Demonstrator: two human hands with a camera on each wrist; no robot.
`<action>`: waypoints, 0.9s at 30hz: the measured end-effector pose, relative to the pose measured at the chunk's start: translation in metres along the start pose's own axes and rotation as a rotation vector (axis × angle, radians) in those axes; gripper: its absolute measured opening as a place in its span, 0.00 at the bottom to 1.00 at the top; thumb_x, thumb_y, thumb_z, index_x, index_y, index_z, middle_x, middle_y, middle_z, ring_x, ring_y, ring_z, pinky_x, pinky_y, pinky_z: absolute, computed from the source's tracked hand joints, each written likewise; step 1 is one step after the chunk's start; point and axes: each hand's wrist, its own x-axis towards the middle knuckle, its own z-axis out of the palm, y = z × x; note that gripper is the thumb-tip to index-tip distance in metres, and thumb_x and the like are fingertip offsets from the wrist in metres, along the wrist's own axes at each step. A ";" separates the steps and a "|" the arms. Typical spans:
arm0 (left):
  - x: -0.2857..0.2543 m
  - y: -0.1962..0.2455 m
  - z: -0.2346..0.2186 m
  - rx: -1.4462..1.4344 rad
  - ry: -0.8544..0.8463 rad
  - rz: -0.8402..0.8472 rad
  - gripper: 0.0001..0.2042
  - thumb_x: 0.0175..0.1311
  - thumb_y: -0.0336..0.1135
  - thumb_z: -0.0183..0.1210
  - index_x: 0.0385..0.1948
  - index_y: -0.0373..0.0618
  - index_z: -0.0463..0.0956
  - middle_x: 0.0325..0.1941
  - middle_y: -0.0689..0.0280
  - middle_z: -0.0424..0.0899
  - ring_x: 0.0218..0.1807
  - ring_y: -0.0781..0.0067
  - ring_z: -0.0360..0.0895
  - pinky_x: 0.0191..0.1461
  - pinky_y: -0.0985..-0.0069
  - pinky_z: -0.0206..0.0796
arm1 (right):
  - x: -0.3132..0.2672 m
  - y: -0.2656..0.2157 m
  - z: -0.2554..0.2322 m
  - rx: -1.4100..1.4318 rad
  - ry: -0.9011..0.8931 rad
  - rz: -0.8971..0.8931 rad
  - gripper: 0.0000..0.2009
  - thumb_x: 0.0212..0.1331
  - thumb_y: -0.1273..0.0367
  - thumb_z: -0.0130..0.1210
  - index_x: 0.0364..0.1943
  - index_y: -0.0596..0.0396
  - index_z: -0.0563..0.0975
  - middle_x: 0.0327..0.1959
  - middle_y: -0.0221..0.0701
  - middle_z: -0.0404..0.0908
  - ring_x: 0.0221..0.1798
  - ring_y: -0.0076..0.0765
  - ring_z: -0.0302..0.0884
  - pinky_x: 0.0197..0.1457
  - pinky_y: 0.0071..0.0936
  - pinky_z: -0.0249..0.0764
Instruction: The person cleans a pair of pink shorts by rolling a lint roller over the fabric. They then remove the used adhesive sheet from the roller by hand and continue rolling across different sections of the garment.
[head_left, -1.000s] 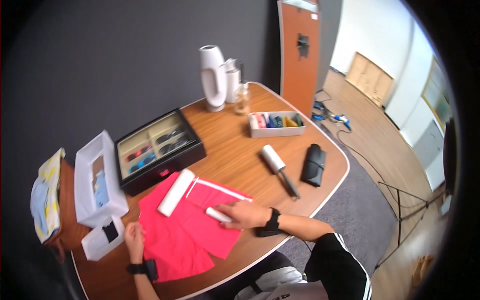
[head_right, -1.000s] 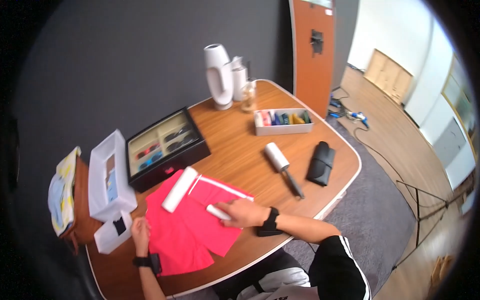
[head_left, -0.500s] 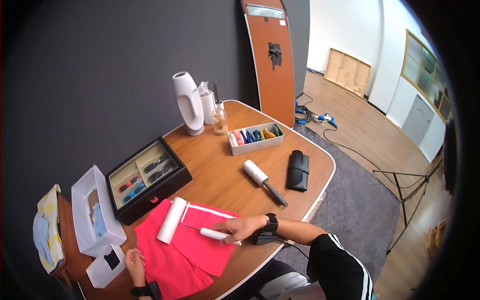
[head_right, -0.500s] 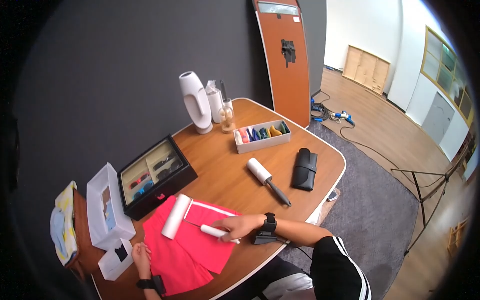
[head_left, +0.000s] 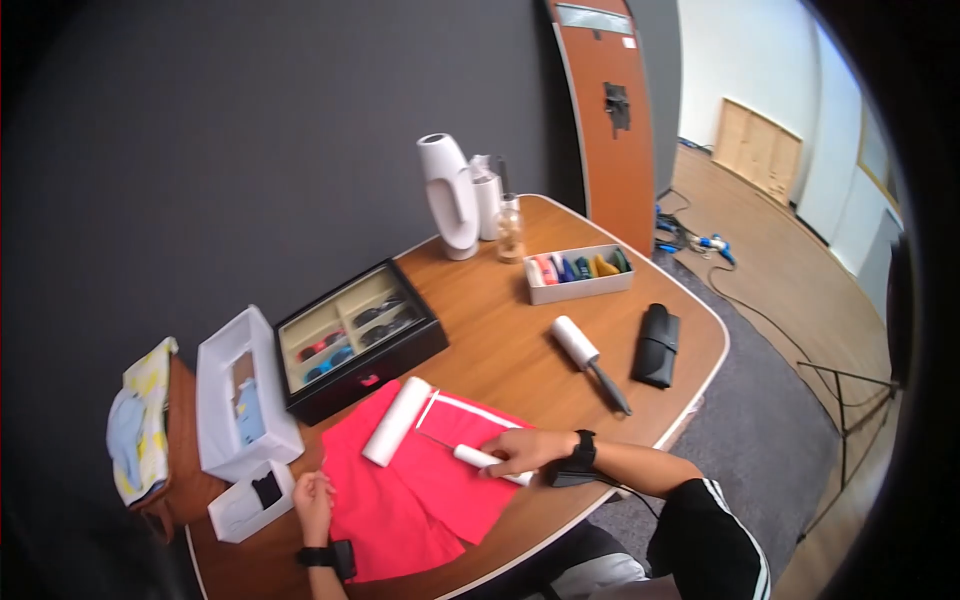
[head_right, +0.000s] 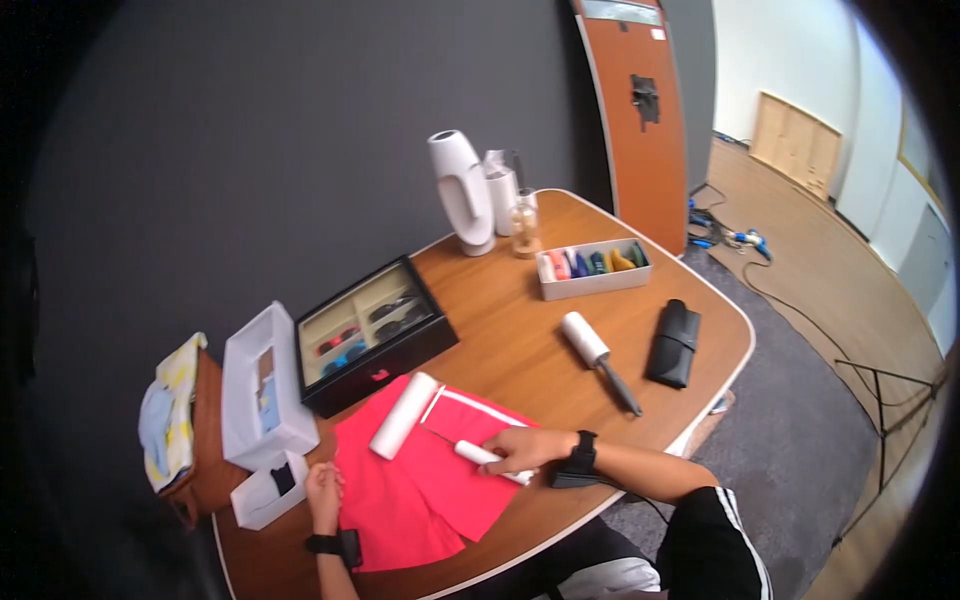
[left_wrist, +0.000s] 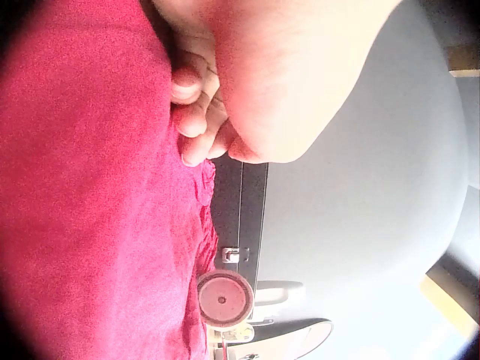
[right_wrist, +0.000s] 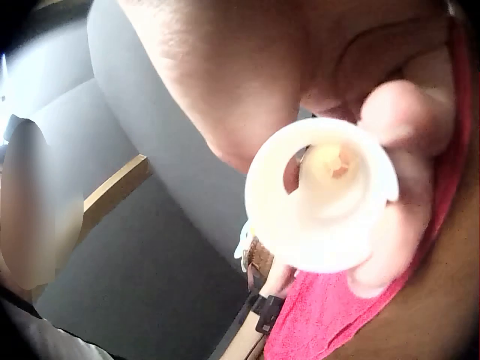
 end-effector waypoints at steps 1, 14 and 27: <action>0.001 -0.001 0.000 -0.013 -0.008 -0.001 0.10 0.78 0.37 0.50 0.34 0.46 0.73 0.22 0.71 0.76 0.16 0.88 0.65 0.16 0.87 0.51 | 0.002 0.006 0.002 0.024 -0.012 0.044 0.20 0.68 0.53 0.57 0.43 0.59 0.80 0.26 0.33 0.79 0.32 0.28 0.76 0.36 0.29 0.72; -0.007 0.025 0.008 -0.062 -0.017 -0.025 0.12 0.77 0.35 0.52 0.30 0.41 0.73 0.23 0.69 0.78 0.19 0.86 0.68 0.22 0.86 0.58 | -0.005 0.007 -0.011 0.092 -0.167 0.074 0.19 0.67 0.54 0.56 0.37 0.58 0.82 0.22 0.25 0.79 0.23 0.20 0.75 0.25 0.21 0.70; -0.007 0.023 0.007 -0.045 -0.024 -0.031 0.11 0.76 0.36 0.52 0.32 0.42 0.74 0.24 0.70 0.78 0.17 0.87 0.65 0.19 0.87 0.52 | -0.008 -0.016 -0.017 0.142 -0.183 0.163 0.18 0.70 0.55 0.57 0.32 0.58 0.78 0.17 0.24 0.76 0.19 0.17 0.72 0.21 0.18 0.66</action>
